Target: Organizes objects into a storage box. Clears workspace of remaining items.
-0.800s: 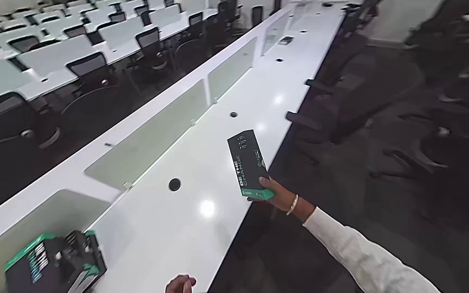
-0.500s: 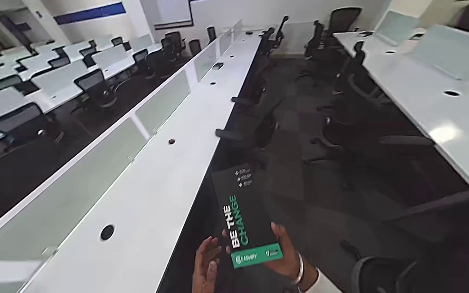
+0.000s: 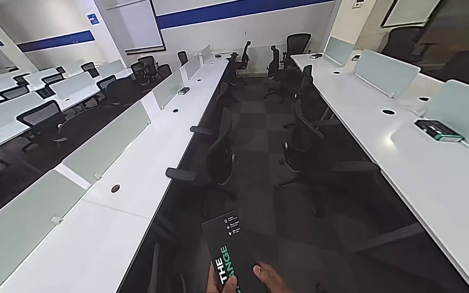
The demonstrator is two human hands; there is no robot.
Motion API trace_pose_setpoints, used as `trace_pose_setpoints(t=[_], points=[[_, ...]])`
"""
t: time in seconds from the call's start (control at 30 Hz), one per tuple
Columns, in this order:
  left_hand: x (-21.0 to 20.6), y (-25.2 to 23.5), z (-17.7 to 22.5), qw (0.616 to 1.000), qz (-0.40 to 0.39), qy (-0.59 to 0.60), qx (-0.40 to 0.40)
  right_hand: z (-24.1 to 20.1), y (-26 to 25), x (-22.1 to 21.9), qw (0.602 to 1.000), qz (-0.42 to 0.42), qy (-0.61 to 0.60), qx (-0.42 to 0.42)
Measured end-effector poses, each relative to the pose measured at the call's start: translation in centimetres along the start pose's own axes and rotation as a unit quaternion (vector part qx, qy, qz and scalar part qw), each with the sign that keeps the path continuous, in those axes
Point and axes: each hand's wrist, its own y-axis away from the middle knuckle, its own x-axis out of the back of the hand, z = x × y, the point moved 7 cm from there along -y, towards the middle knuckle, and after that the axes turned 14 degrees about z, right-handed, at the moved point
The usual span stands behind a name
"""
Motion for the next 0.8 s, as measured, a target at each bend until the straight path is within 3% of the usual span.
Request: trace_pose_setpoints(t=[0.13,0.3,0.5,0.63,0.8], points=[[-6.1,-10.1,-1.5,0.996,-0.035,0.075,0.015,-3.1,-10.0,6.6,0.995,-0.035,0.071,0.057],[-14.5,-24.3,2.2,0.997,-0.048,0.051,0.035,-10.9,-24.8,16.5,0.990,0.114,0.018,0.076],[-24.7,-38.0,9.2,0.994,-0.086,0.067,-0.025,-22.3,-39.3,27.0,0.955,0.239,-0.086,0.155],[-31.0,-47.5,10.2,0.992,-0.085,0.072,-0.053,-25.3,-49.7,32.6,0.942,0.262,-0.127,0.164],[-38.8,-60.7,10.1,0.996,-0.027,0.049,-0.064,-30.2,-65.6,39.7,0.942,0.250,-0.146,0.171]])
